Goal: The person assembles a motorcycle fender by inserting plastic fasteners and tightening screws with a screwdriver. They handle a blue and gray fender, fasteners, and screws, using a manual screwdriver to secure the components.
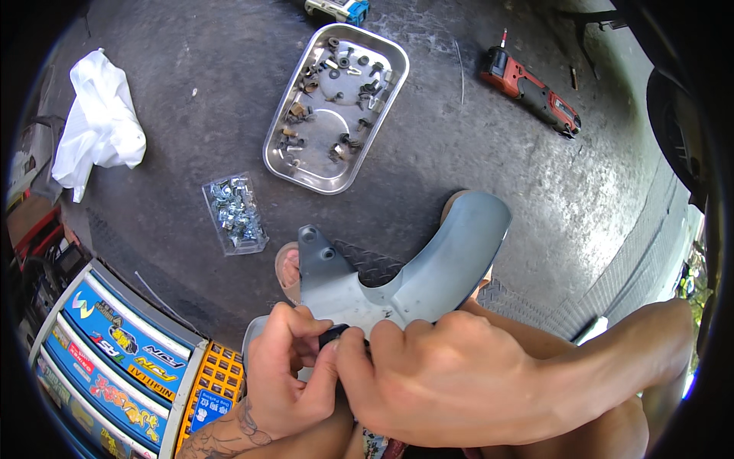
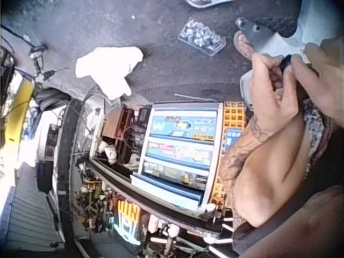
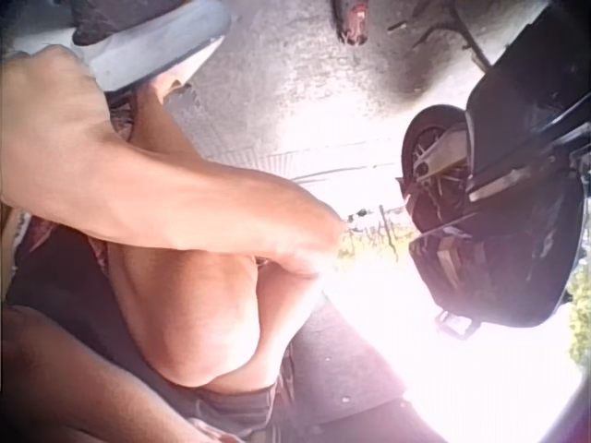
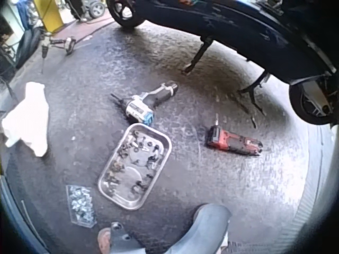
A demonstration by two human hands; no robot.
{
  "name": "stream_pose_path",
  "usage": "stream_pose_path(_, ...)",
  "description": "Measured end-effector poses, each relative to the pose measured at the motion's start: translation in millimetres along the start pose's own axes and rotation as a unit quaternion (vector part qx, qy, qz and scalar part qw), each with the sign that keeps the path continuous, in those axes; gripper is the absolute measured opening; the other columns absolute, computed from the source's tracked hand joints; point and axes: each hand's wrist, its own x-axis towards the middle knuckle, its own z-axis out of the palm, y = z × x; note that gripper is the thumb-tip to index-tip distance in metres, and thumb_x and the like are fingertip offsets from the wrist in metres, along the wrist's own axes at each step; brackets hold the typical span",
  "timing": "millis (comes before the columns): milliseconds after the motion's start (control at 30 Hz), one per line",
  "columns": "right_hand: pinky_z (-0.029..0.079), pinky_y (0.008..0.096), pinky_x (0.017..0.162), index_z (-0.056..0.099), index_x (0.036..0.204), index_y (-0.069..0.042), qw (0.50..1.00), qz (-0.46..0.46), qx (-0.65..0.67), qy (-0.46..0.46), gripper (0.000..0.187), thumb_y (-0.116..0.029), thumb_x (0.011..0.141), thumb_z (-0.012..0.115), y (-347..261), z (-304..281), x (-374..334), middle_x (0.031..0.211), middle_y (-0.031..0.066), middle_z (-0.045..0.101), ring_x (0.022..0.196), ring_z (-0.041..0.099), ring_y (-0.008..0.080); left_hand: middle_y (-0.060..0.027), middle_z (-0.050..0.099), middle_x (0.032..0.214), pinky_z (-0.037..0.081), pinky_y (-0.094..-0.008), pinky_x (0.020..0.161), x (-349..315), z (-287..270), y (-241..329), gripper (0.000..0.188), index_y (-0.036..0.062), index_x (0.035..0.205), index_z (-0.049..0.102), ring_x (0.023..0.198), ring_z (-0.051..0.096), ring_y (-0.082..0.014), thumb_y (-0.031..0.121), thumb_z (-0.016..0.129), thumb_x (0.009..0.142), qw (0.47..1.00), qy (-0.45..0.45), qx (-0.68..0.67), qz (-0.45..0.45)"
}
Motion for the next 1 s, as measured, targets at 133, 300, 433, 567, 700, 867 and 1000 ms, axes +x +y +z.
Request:
stream_pose_path(133, 0.054, 0.0343, 0.047, 0.062, 0.087, -0.002, 0.995, 0.026, 0.096, 0.0, 0.01, -0.011, 0.086, 0.067, 1, -8, -7, 0.073, 0.0104, 0.067, 0.057, 0.071, 0.0227, -0.0075, 0.061, 0.084, 0.053, -0.0237, 0.058, -3, 3, 7, 0.027, -0.0024, 0.109, 0.06, 0.069, 0.062, -0.0081, -0.001, 0.08, 0.092, 0.999, -0.01, 0.033, -0.01)
stream_pose_path(300, 0.054, 0.0341, 0.049, 0.062, 0.087, -0.003, 0.992, 0.025, 0.113, -0.057, 0.01, -0.011, 0.084, 0.068, 1, -37, -6, 0.078, 0.0131, 0.068, 0.06, 0.071, 0.0222, -0.0102, 0.064, 0.082, 0.054, -0.0275, 0.06, -3, 3, 11, 0.027, -0.002, 0.11, 0.062, 0.066, 0.066, -0.0155, 0.005, 0.082, 0.094, 0.996, -0.031, 0.08, 0.009)
stream_pose_path(433, 0.053, 0.032, 0.049, 0.065, 0.095, -0.003, 0.992, 0.004, 0.074, -0.1, 0.017, -0.011, 0.082, 0.072, 4, -73, -11, 0.086, 0.0134, 0.071, 0.064, 0.071, 0.0205, -0.0108, 0.064, 0.08, 0.052, -0.0297, 0.059, -2, -6, 7, 0.03, -0.0007, 0.115, 0.059, 0.064, 0.066, -0.0178, 0.008, 0.08, 0.096, 0.995, -0.021, 0.087, -0.05)
stream_pose_path(567, 0.055, 0.0411, 0.047, 0.076, 0.101, 0.0, 0.974, 0.113, 0.165, -0.109, 0.017, -0.004, 0.084, 0.077, 26, -58, -13, 0.078, 0.0112, 0.076, 0.051, 0.067, 0.0246, -0.0082, 0.064, 0.085, 0.056, -0.0267, 0.063, -1, -12, 6, 0.032, -0.0005, 0.121, 0.058, 0.069, 0.068, -0.0123, 0.007, 0.079, 0.098, 0.998, -0.049, 0.005, -0.027)
stream_pose_path(700, 0.056, 0.0379, 0.048, 0.077, 0.106, -0.001, 0.965, 0.066, 0.25, 0.039, 0.022, -0.002, 0.084, 0.077, 40, -27, -21, 0.071, 0.008, 0.069, 0.055, 0.07, 0.0251, -0.0045, 0.062, 0.09, 0.059, -0.0246, 0.07, -2, -16, 8, 0.035, -0.0003, 0.128, 0.058, 0.078, 0.068, -0.0072, -0.001, 0.076, 0.098, 0.995, -0.077, -0.036, -0.047)
stream_pose_path(867, 0.053, 0.0357, 0.046, 0.079, 0.109, -0.005, 0.968, 0.04, 0.249, 0.0, 0.026, -0.005, 0.083, 0.078, 36, -19, -23, 0.069, 0.0032, 0.066, 0.055, 0.068, 0.021, -0.0049, 0.063, 0.09, 0.061, -0.0249, 0.076, 0, -18, 11, 0.036, -0.0008, 0.13, 0.058, 0.082, 0.07, -0.0082, 0.0, 0.076, 0.099, 0.992, -0.105, -0.042, -0.053)
stream_pose_path(1000, 0.054, 0.0464, 0.05, 0.062, 0.088, -0.003, 0.965, 0.038, 0.256, -0.048, 0.014, -0.011, 0.083, 0.073, 29, -20, -20, 0.069, 0.01, 0.065, 0.059, 0.071, 0.0322, -0.0067, 0.067, 0.093, 0.062, -0.0257, 0.078, 1, -18, 14, 0.034, -0.0017, 0.129, 0.06, 0.085, 0.073, -0.0099, 0.002, 0.075, 0.099, 0.986, -0.117, -0.062, -0.097)
